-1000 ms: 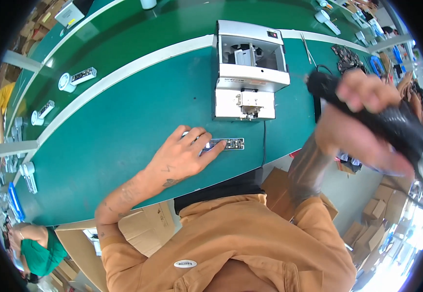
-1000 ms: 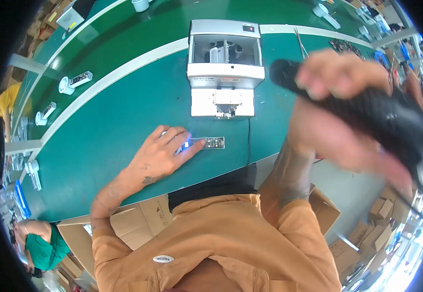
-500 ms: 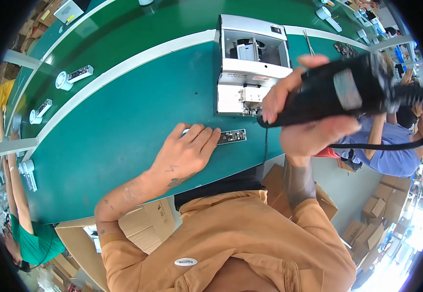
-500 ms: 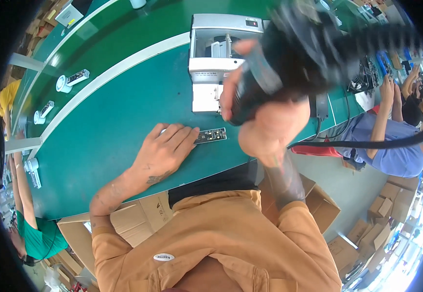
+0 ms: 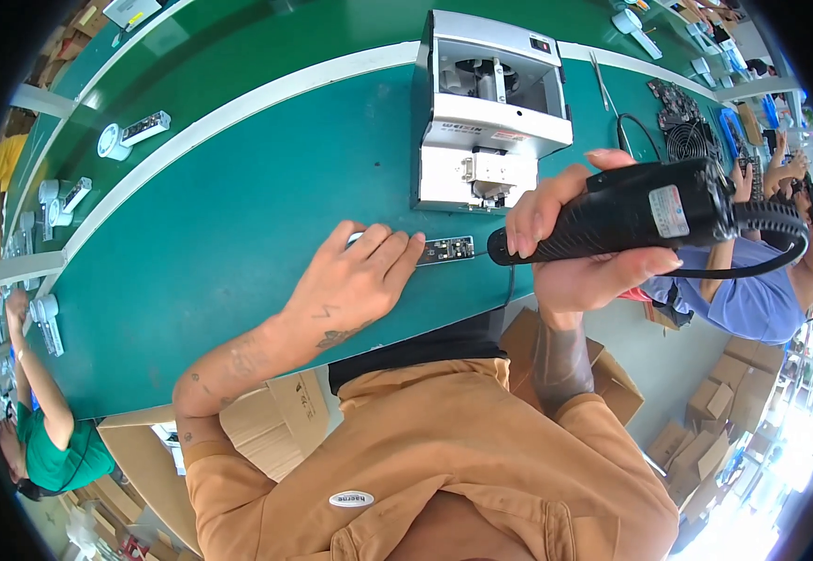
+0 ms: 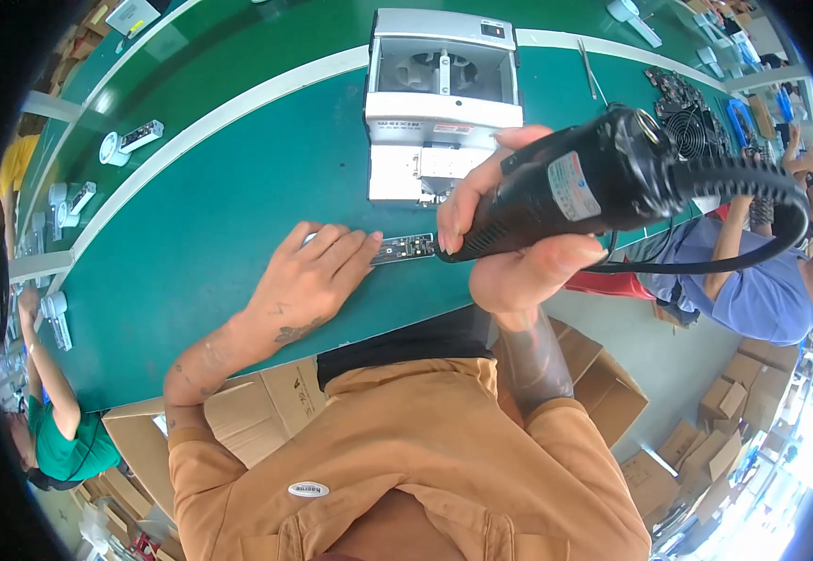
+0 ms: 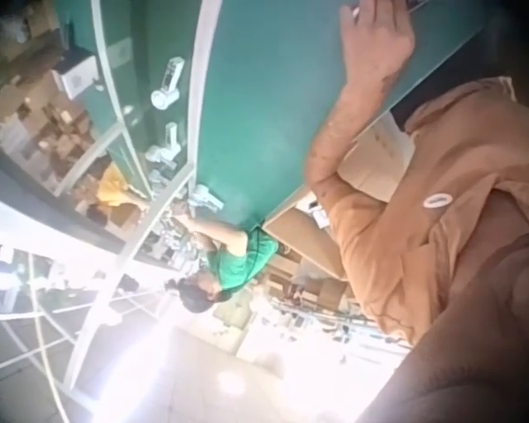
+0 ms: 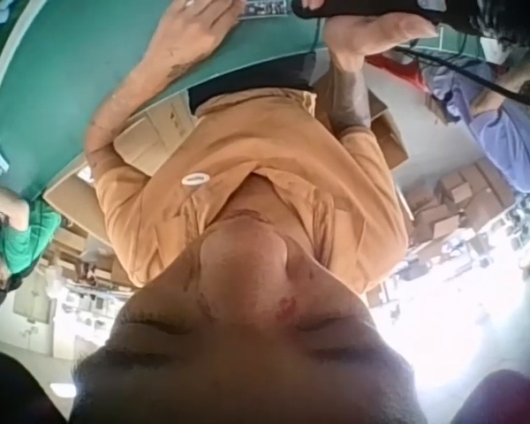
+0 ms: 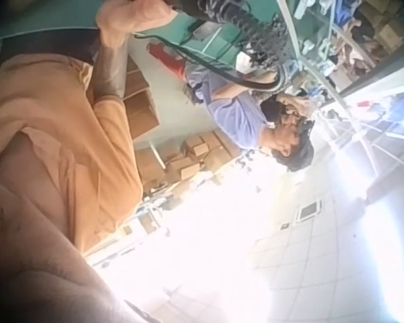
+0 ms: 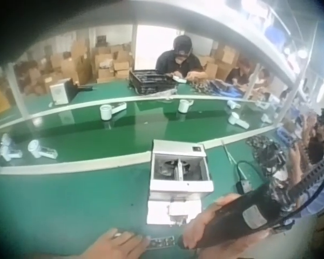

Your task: The person assembles electronic components onto circuit boards by securing them with screws using an electric screwdriver.

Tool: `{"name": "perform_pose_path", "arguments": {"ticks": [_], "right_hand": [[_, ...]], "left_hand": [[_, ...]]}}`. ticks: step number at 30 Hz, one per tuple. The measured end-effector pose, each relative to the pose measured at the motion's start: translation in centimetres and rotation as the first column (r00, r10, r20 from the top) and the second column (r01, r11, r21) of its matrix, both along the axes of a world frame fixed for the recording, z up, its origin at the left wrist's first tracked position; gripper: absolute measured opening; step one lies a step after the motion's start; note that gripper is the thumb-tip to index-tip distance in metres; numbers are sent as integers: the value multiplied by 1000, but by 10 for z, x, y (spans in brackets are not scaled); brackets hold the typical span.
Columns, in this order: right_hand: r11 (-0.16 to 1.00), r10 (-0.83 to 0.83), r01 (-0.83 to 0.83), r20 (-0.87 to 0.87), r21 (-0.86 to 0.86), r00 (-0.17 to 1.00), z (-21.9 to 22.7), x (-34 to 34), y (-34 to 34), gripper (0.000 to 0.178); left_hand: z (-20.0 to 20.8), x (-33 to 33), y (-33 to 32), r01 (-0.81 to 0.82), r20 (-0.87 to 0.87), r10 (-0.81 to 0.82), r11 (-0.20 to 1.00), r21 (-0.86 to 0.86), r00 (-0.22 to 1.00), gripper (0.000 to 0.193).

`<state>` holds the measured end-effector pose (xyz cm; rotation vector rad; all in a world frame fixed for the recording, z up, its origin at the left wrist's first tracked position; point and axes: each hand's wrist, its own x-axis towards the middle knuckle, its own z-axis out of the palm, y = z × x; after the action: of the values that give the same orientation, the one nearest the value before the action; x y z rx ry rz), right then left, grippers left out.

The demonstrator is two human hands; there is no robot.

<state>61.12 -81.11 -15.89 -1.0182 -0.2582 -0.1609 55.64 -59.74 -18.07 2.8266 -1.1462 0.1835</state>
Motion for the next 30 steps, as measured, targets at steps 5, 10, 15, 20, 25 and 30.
{"name": "perform_pose_path", "arguments": {"ticks": [5, 10, 15, 20, 25, 30], "right_hand": [[994, 69, -81, 154, 70, 986, -16, -2, 2, 98], [993, 73, -88, 171, 82, 983, -18, -5, 4, 95], [995, 83, -92, 178, 42, 981, -17, -3, -3, 96], [973, 5, -76, 308, 219, 951, 21, 15, -11, 111], [970, -95, 135, 195, -201, 976, 39, 43, 4, 116], [904, -179, 236, 186, -357, 966, 41, 47, 20, 102]], "left_hand": [[1, 3, 1, 6, -8, -6, 1000, 28, 1000, 37], [1, 6, 2, 14, -1, -14, 999, 33, 1000, 37], [-1, 9, 3, 25, -11, -24, 999, 40, 1000, 36], [-5, 11, 0, 33, 34, -34, 999, 32, 999, 39], [0, 19, -2, 9, -49, -12, 997, -75, 999, 40], [32, 21, 10, -111, -58, 107, 991, -69, 993, 60]]}}
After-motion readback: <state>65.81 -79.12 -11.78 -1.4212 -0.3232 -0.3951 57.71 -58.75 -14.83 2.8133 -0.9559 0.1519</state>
